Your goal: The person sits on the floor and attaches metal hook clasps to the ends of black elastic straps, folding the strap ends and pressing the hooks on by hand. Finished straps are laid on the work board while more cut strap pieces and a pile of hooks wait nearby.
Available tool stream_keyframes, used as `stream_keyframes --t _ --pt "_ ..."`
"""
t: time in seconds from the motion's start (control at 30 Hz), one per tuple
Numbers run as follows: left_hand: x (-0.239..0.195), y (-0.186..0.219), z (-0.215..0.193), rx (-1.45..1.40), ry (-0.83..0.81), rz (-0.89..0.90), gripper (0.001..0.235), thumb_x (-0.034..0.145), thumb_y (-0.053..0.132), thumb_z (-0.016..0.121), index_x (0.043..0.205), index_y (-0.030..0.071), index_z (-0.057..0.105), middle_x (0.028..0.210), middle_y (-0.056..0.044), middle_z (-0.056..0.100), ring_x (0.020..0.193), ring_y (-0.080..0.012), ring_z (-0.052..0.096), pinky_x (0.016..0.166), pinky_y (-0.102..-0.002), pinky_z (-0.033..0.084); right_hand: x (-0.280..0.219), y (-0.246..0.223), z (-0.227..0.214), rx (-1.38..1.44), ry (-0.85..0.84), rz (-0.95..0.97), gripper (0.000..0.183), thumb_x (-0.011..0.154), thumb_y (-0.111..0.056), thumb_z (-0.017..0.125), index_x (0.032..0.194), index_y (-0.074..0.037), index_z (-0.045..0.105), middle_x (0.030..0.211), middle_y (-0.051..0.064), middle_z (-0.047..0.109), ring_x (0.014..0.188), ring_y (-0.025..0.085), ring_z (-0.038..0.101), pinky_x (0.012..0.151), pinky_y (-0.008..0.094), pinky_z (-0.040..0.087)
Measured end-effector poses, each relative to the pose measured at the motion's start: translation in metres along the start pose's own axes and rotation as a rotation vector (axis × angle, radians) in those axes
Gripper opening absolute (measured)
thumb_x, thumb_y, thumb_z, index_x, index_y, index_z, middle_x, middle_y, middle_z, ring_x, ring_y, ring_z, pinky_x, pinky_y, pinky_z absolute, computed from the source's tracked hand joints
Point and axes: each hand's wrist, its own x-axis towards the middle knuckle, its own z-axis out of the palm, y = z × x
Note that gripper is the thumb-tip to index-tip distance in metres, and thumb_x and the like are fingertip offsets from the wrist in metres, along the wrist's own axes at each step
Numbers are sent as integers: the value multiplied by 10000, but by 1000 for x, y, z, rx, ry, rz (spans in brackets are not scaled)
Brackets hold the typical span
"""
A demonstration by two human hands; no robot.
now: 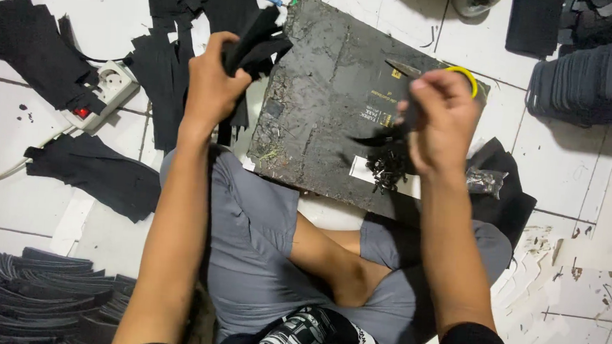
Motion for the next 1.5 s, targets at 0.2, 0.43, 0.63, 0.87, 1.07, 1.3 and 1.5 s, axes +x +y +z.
stream_keyframes --t 0.2,0.43,0.63,0.87,1.07,1.3,1.5 --pt "-10 -37 14 15 -157 -311 463 804 80 709 1250 146 602 916 -247 723 861 -466 724 719 -537 561 16 72 24 166 -86 245 183 873 40 725 1037 -10 661 825 89 663 608 224 745 487 320 659" --pt "-24 -99 60 407 -653 -449 636 866 242 769 1419 84 497 1133 -354 678 1033 -541 687 834 -641 566 32 88 26 76 -167 335 190 870 1 747 1036 -42 666 809 58 645 605 217 739 483 307 653" --pt "-25 -59 47 480 -433 -309 496 872 188 689 1316 8 557 1104 -256 689 973 -491 661 798 -568 526 59 88 28 -545 -209 -414 189 921 58 661 1095 -14 670 993 43 695 873 132 638 823 257 532" --pt "-29 -75 59 590 -341 -313 359 838 188 738 1126 -11 659 1028 -241 692 860 -476 683 725 -561 559 22 82 21 -1055 -468 -592 375 890 -86 671 1257 -29 622 1360 134 580 1259 305 523 1050 445 432" --pt "-29 -97 72 683 -267 -263 285 816 182 780 982 -38 709 902 -248 695 725 -476 693 620 -550 570 28 107 10 -1466 -571 -620 576 1085 -336 491 1560 -25 392 1657 112 332 1537 280 271 1273 462 188" --pt "-26 -103 82 698 -291 -307 278 814 181 800 927 -67 742 902 -244 694 723 -464 696 623 -536 573 60 110 32 -1580 -566 -523 638 1120 -408 286 1604 2 222 1693 143 160 1572 262 109 1278 463 12" --pt "-23 -103 81 686 -284 -325 249 835 176 783 910 -58 746 892 -238 699 697 -465 694 610 -541 566 57 119 28 -1254 -286 -594 439 944 -86 489 1349 49 587 1460 239 544 1383 387 481 1168 510 396"
